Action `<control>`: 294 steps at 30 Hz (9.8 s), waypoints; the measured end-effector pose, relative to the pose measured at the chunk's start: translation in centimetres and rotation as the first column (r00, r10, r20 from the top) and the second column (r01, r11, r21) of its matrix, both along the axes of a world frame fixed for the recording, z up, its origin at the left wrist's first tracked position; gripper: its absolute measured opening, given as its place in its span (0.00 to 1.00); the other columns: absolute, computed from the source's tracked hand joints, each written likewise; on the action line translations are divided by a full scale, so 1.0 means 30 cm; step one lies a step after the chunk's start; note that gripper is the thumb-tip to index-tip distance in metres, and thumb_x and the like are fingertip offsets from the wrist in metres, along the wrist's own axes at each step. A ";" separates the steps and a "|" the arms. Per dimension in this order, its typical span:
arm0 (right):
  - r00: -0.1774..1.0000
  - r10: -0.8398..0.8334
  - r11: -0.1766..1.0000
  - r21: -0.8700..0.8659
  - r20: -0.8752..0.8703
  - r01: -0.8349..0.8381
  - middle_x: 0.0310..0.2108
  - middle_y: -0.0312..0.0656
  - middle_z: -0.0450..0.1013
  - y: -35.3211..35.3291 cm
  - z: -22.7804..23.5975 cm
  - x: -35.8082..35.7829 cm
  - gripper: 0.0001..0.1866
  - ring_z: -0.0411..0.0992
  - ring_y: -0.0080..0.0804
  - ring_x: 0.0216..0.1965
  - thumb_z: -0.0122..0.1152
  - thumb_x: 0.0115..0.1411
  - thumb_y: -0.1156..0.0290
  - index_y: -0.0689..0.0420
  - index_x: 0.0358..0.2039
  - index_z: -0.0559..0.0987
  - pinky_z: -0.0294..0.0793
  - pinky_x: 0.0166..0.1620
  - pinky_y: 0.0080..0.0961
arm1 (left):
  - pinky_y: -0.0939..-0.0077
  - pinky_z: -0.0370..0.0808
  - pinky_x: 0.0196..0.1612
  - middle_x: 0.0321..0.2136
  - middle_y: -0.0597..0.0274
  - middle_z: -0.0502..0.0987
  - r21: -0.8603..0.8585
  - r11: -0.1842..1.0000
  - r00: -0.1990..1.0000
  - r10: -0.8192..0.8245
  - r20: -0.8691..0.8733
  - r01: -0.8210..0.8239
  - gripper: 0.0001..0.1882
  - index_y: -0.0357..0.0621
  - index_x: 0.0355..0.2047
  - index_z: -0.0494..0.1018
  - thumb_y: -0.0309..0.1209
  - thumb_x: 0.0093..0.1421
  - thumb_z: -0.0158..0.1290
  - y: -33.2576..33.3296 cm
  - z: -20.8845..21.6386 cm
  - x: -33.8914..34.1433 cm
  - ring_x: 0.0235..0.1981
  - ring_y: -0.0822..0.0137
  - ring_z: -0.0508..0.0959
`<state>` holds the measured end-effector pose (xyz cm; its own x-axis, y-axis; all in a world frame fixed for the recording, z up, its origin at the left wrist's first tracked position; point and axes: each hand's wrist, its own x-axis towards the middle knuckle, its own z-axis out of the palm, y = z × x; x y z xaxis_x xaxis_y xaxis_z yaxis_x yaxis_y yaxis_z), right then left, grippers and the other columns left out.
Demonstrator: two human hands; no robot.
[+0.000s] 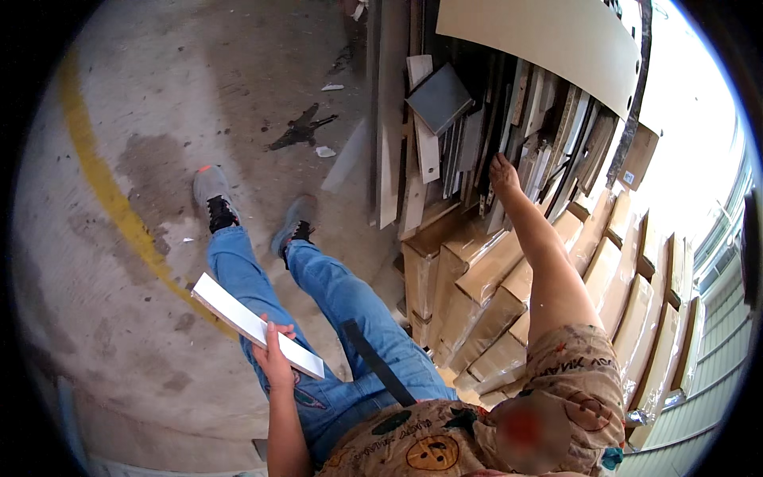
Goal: The person sorts through a pile of white rectangular panels in a warehouse, picking them up, inspecting them, and stacking them. They then walk to a conveyor belt and place the sorted panels onto it.
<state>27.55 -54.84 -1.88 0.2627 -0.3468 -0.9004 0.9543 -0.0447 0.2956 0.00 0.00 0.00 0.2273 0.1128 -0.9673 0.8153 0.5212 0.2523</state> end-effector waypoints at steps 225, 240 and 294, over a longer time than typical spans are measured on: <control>0.470 0.439 -0.363 0.327 -0.766 0.873 0.49 0.46 0.68 -1.160 2.365 4.824 0.31 0.66 0.33 0.49 0.59 0.54 0.54 0.63 0.52 0.67 0.65 0.51 0.27 | 0.84 0.57 0.23 0.17 0.74 0.64 0.538 -0.739 -0.411 0.673 0.615 -0.405 0.12 0.37 0.25 0.72 0.35 0.51 0.58 -5.062 1.127 4.437 0.20 0.81 0.60; 0.863 0.039 -0.636 0.653 -0.504 0.411 0.49 0.47 0.67 -1.062 1.880 5.177 0.29 0.67 0.38 0.49 0.57 0.54 0.56 0.59 0.52 0.66 0.68 0.49 0.38 | 0.84 0.58 0.21 0.15 0.75 0.64 0.604 -0.736 -0.663 0.620 0.418 -0.307 0.18 0.37 0.25 0.74 0.40 0.46 0.62 -5.376 1.094 4.531 0.17 0.81 0.60; -0.283 0.887 -0.410 0.905 0.365 -0.118 0.56 0.50 0.54 -2.553 0.523 1.561 0.40 0.53 0.56 0.56 0.68 0.43 0.61 0.48 0.55 0.59 0.72 0.47 0.37 | 0.85 0.65 0.28 0.24 0.64 0.74 0.201 -0.957 -0.951 0.246 0.187 -0.208 0.15 0.35 0.32 0.72 0.35 0.51 0.58 -5.728 0.620 3.525 0.23 0.77 0.68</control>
<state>74.36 -131.43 13.81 -0.8904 0.1836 -0.4165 0.0169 0.9278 0.3728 105.76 -171.83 18.59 -0.4608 -0.1991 -0.8649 -0.8261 -0.2600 0.5000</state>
